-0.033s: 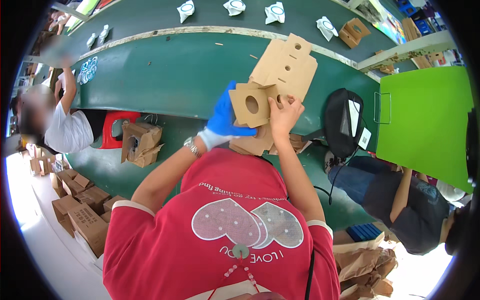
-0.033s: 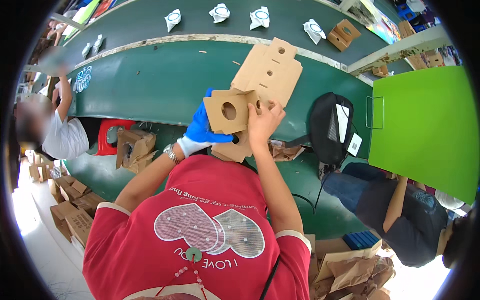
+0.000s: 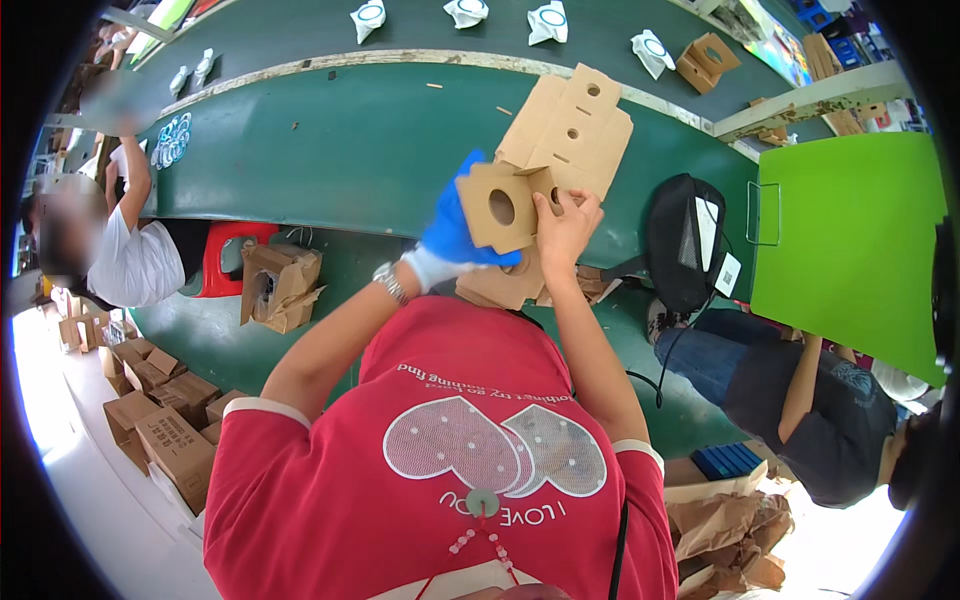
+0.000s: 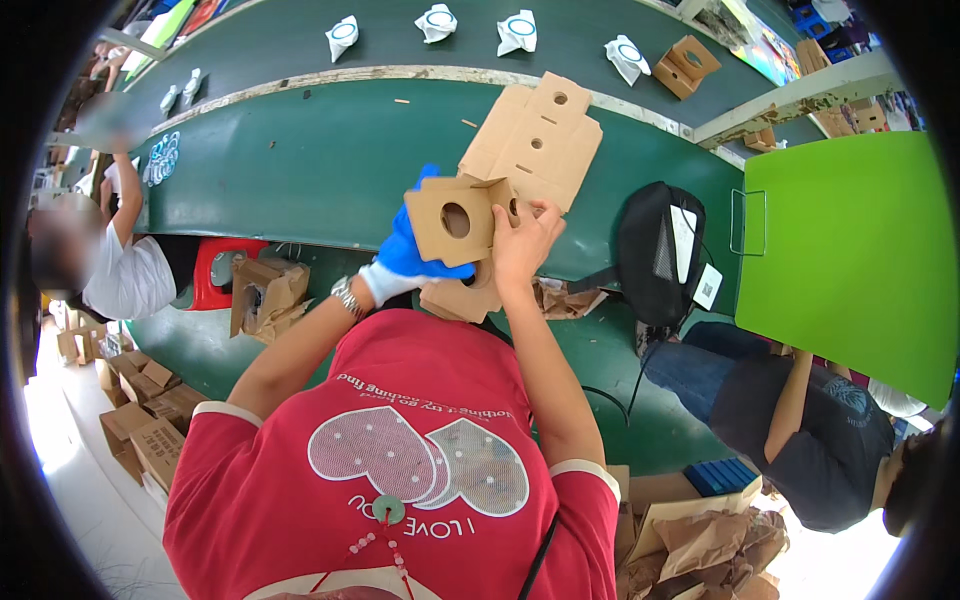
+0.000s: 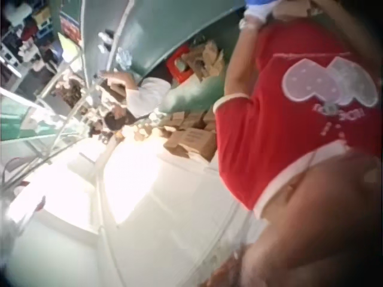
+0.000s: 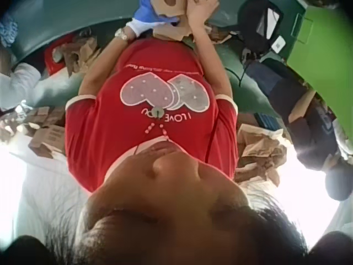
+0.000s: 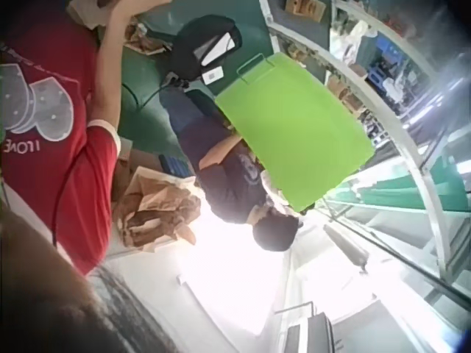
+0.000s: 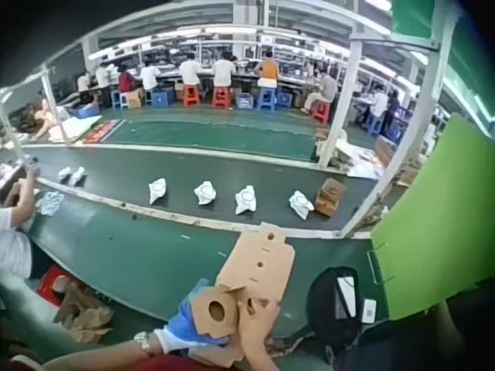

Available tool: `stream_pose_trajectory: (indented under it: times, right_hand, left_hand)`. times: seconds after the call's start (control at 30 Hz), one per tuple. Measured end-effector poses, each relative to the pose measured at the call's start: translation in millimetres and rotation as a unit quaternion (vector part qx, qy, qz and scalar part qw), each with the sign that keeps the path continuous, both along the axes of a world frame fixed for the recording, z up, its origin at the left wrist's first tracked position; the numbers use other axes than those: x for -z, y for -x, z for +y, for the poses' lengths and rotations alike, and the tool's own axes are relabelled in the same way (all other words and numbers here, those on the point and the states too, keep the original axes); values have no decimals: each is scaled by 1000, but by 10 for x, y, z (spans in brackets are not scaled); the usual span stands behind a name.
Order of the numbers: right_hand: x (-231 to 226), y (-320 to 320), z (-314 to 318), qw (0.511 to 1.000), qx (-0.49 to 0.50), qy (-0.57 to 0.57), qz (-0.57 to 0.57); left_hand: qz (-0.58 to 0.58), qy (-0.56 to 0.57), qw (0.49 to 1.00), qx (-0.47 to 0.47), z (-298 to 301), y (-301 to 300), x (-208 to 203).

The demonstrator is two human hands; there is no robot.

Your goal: The recorder folds and assembles small cardboard product boxes on a factory assembly line.

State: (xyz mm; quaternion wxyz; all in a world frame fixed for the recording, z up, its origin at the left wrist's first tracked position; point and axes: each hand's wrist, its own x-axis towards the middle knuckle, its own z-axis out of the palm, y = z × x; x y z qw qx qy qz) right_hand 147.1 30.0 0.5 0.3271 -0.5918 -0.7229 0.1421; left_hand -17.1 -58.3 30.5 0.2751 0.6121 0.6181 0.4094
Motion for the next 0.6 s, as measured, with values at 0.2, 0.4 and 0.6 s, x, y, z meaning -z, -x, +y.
stream_pose_trajectory:
  times: [0.2, 0.4, 0.6]
  right_hand:
    - [-15, -134, 170, 985, 4, 140, 103]
    - [-36, -131, 257, 994, -44, 92, 46]
    - [-57, -186, 383, 977, -108, 185, -19]
  left_hand:
    - [38, -11, 996, 76, 773, -248, -309]
    - [-162, -69, 984, 3, 435, -237, 246]
    - [-188, -68, 978, -59, 378, -358, 165]
